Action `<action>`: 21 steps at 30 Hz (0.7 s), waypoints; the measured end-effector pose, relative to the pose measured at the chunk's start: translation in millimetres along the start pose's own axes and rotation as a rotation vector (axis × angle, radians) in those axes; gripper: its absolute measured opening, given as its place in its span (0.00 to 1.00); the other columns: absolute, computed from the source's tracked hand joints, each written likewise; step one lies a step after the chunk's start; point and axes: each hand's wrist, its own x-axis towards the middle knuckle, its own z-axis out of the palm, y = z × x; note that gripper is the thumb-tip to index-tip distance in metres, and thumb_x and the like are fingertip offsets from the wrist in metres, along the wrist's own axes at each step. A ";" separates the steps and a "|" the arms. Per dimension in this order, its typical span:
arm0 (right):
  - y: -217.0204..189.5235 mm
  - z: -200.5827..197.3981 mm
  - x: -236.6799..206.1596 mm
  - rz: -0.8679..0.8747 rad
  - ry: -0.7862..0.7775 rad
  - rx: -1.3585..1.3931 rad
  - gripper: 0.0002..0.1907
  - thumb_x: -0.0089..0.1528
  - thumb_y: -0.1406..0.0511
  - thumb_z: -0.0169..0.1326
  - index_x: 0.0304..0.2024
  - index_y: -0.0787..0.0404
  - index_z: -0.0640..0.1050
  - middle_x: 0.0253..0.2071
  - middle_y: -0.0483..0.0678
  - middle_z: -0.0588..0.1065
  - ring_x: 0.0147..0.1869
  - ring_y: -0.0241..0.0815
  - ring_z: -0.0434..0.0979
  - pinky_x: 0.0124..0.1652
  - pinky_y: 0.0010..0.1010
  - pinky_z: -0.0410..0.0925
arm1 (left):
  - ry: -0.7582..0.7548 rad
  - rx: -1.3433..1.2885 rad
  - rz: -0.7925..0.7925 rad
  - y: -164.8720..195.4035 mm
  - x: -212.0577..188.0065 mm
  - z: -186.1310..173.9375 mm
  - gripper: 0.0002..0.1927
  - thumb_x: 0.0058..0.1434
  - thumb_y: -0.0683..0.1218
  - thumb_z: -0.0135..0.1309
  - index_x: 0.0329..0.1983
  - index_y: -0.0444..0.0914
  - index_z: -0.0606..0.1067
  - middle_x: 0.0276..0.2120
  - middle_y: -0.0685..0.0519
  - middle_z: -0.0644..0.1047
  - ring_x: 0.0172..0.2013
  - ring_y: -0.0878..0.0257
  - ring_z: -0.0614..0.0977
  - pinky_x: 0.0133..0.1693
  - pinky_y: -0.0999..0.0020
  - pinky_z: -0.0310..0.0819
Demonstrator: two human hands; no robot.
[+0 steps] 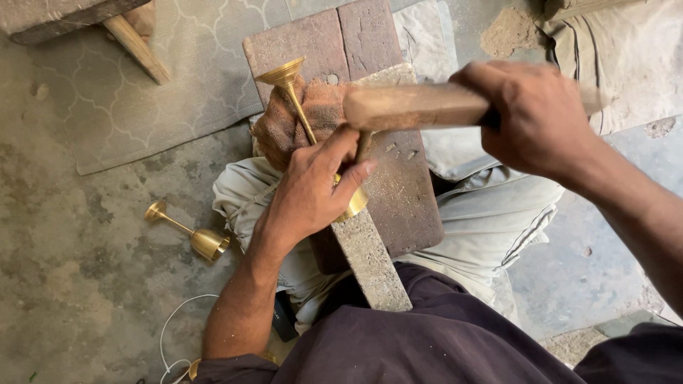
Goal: The person sits on the floor and shapes a brass goblet clamped with rope to a stone block, holding a steel punch against the brass cup and striking it repeatedly with a wooden mallet, repositioning the punch around the rim. Finished brass goblets lie on the floor nearby.
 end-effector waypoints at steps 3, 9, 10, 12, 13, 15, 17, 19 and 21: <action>0.7 0.0 -1.8 0.111 0.103 0.648 0.23 0.53 0.75 0.59 0.52 0.62 0.73 0.40 0.48 0.79 0.43 0.42 0.81 0.41 0.39 0.76 | 0.000 0.019 -0.016 -0.2 -1.2 -0.3 0.13 0.71 0.47 0.57 0.47 0.35 0.68 0.28 0.48 0.74 0.27 0.57 0.80 0.30 0.59 0.72; -0.2 -1.2 -3.4 -0.037 0.127 0.096 0.25 0.56 0.78 0.57 0.55 0.59 0.78 0.43 0.53 0.80 0.39 0.49 0.81 0.38 0.43 0.76 | -0.015 0.027 -0.016 -0.5 -3.2 -1.0 0.13 0.71 0.47 0.57 0.45 0.35 0.68 0.27 0.48 0.73 0.27 0.57 0.80 0.31 0.59 0.72; -2.8 -2.1 -3.4 0.041 0.097 0.306 0.22 0.56 0.75 0.60 0.53 0.59 0.77 0.43 0.51 0.81 0.40 0.48 0.83 0.40 0.41 0.76 | -0.006 0.027 -0.008 -0.3 -3.5 -1.2 0.13 0.71 0.47 0.57 0.46 0.35 0.68 0.28 0.48 0.73 0.27 0.56 0.80 0.31 0.58 0.71; -9.5 -4.5 -3.1 0.197 0.037 0.718 0.20 0.55 0.69 0.65 0.49 0.61 0.75 0.43 0.49 0.82 0.40 0.45 0.85 0.43 0.38 0.78 | 0.014 0.025 0.015 -0.1 -3.5 -1.7 0.13 0.70 0.47 0.57 0.47 0.34 0.68 0.29 0.47 0.73 0.28 0.54 0.79 0.31 0.58 0.71; -13.1 -6.1 -2.7 0.082 0.075 0.525 0.22 0.55 0.70 0.63 0.52 0.61 0.75 0.43 0.51 0.81 0.41 0.48 0.84 0.42 0.39 0.77 | 0.012 0.012 0.018 -0.3 -2.7 -1.8 0.14 0.70 0.46 0.57 0.49 0.34 0.68 0.29 0.47 0.74 0.28 0.54 0.79 0.31 0.58 0.71; -22.1 -7.3 -0.9 -0.150 0.136 0.144 0.26 0.56 0.74 0.60 0.58 0.63 0.77 0.44 0.56 0.81 0.41 0.53 0.82 0.40 0.41 0.75 | 0.008 -0.014 0.014 -0.2 -2.9 -2.2 0.16 0.69 0.46 0.56 0.52 0.33 0.68 0.30 0.47 0.75 0.29 0.53 0.80 0.31 0.57 0.72; -26.2 -11.4 -0.3 -0.047 0.135 0.382 0.24 0.54 0.71 0.64 0.53 0.64 0.76 0.41 0.55 0.80 0.40 0.50 0.83 0.40 0.40 0.75 | -0.003 0.000 -0.020 -0.3 -2.7 -2.9 0.14 0.70 0.46 0.57 0.48 0.34 0.68 0.29 0.47 0.74 0.28 0.53 0.80 0.31 0.57 0.71; -29.2 -13.0 2.3 0.046 0.081 0.585 0.20 0.53 0.70 0.65 0.47 0.63 0.77 0.38 0.53 0.81 0.39 0.48 0.83 0.40 0.38 0.76 | 0.002 0.012 -0.017 -0.4 -2.9 -3.0 0.13 0.70 0.46 0.57 0.46 0.34 0.68 0.29 0.46 0.74 0.28 0.52 0.80 0.31 0.56 0.71; -32.0 -11.6 6.8 0.131 -0.017 0.752 0.10 0.53 0.71 0.62 0.38 0.61 0.79 0.35 0.52 0.82 0.37 0.47 0.84 0.40 0.36 0.77 | 0.021 0.025 0.031 -0.2 -3.4 -3.2 0.13 0.70 0.46 0.57 0.46 0.34 0.68 0.30 0.46 0.75 0.29 0.51 0.80 0.32 0.56 0.71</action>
